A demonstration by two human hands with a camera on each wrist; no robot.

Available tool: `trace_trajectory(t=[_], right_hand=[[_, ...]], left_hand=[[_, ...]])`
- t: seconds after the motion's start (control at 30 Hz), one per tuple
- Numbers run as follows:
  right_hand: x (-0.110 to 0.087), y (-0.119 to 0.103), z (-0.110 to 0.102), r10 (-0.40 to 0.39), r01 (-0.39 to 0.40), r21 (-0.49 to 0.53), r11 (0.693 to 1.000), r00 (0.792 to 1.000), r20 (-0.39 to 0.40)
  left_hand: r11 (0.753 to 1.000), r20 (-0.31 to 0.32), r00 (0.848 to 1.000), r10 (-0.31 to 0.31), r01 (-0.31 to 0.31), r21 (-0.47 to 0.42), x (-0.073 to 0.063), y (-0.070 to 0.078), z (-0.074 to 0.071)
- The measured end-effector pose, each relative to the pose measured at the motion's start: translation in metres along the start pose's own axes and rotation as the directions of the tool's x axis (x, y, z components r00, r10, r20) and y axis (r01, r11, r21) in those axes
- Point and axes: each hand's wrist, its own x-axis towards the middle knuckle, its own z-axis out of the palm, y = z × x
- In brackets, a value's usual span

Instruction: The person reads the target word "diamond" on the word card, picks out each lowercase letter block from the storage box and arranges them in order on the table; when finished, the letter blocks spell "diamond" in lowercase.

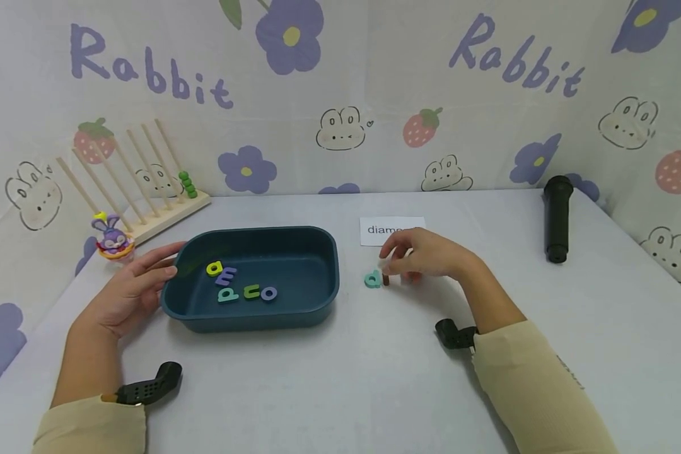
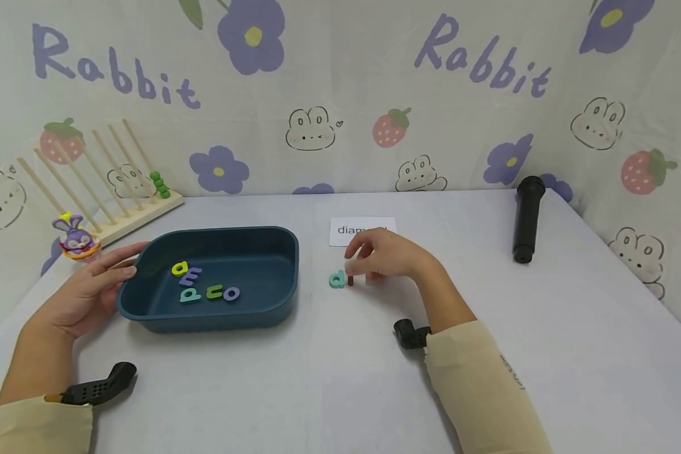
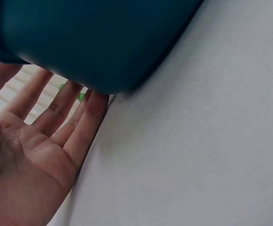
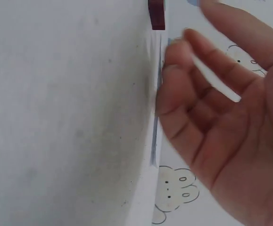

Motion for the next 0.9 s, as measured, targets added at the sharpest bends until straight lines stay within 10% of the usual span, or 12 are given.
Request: trace_trajectory(t=[0.37, 0.9], right_hand=[[0.011, -0.032, -0.010, -0.108, 0.109, 0.010, 0.994, 0.991, -0.074], [0.035, -0.110, -0.012, -0.261, 0.261, -0.028, 0.965, 0.965, 0.010]], left_hand=[[0.999, -0.034, 0.999, -0.015, 0.016, 0.035, -0.003, 0.000, 0.000], [0.998, -0.060, 0.998, -0.036, 0.039, 0.053, -0.003, 0.006, 0.004]])
